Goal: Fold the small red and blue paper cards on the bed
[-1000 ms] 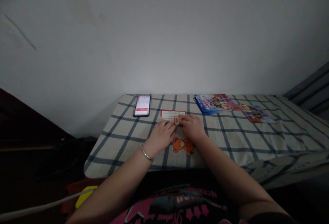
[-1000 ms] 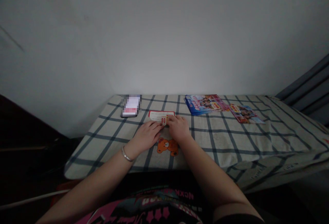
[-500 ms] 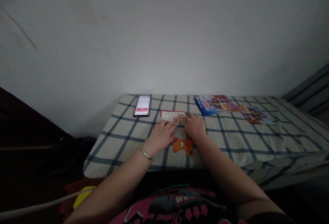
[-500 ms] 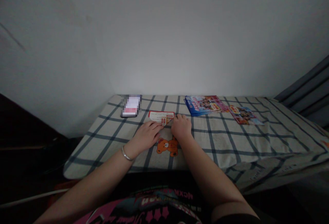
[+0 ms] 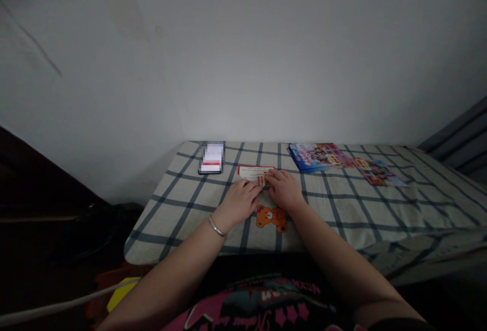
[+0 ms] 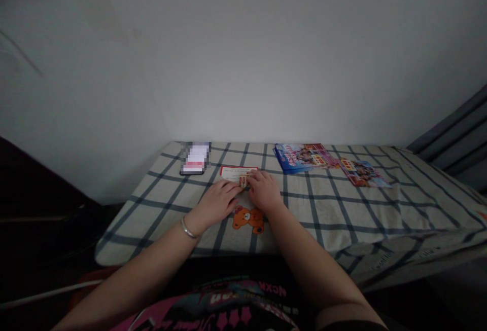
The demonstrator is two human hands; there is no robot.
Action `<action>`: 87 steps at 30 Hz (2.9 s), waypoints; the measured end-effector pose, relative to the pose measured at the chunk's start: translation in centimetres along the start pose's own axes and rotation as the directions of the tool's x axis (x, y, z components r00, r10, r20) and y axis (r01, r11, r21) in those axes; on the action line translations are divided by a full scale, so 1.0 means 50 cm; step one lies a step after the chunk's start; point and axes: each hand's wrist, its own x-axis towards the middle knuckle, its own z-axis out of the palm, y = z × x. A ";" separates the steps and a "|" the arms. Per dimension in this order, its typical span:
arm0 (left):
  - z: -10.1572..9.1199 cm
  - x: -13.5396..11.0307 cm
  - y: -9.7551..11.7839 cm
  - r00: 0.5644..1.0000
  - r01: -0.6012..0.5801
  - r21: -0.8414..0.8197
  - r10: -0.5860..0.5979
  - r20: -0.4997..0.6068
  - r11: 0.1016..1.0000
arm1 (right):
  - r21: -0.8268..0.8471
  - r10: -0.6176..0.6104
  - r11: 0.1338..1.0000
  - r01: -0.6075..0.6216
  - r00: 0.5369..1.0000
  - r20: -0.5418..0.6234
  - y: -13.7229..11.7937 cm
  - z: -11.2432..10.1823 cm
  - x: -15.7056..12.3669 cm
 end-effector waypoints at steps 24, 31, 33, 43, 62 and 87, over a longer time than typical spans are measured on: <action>-0.008 0.003 0.002 1.000 -0.001 0.005 0.001 0.004 1.000 | 0.071 -0.018 0.997 0.015 0.999 0.041 0.000 0.004 0.003; -0.007 0.002 -0.001 1.000 -0.006 -0.023 0.006 -0.007 1.000 | 0.071 0.000 0.997 -0.004 0.998 0.056 -0.001 0.002 0.003; -0.006 0.001 -0.004 1.000 -0.003 -0.049 0.003 -0.012 0.999 | 0.072 0.002 0.997 -0.007 0.997 0.071 -0.002 0.000 0.003; 0.002 -0.002 -0.011 0.999 0.015 -0.122 -0.020 -0.041 0.992 | 0.018 0.098 0.995 -0.099 0.993 0.070 -0.003 0.005 0.005; 0.003 -0.001 -0.015 1.000 -0.003 -0.145 -0.002 -0.032 0.989 | 0.107 -0.046 0.993 0.046 0.999 -0.004 0.013 0.018 0.005; 0.005 -0.003 -0.017 0.999 -0.002 -0.157 -0.005 -0.042 0.988 | 0.202 -0.174 0.964 0.171 0.985 -0.004 0.019 0.023 0.000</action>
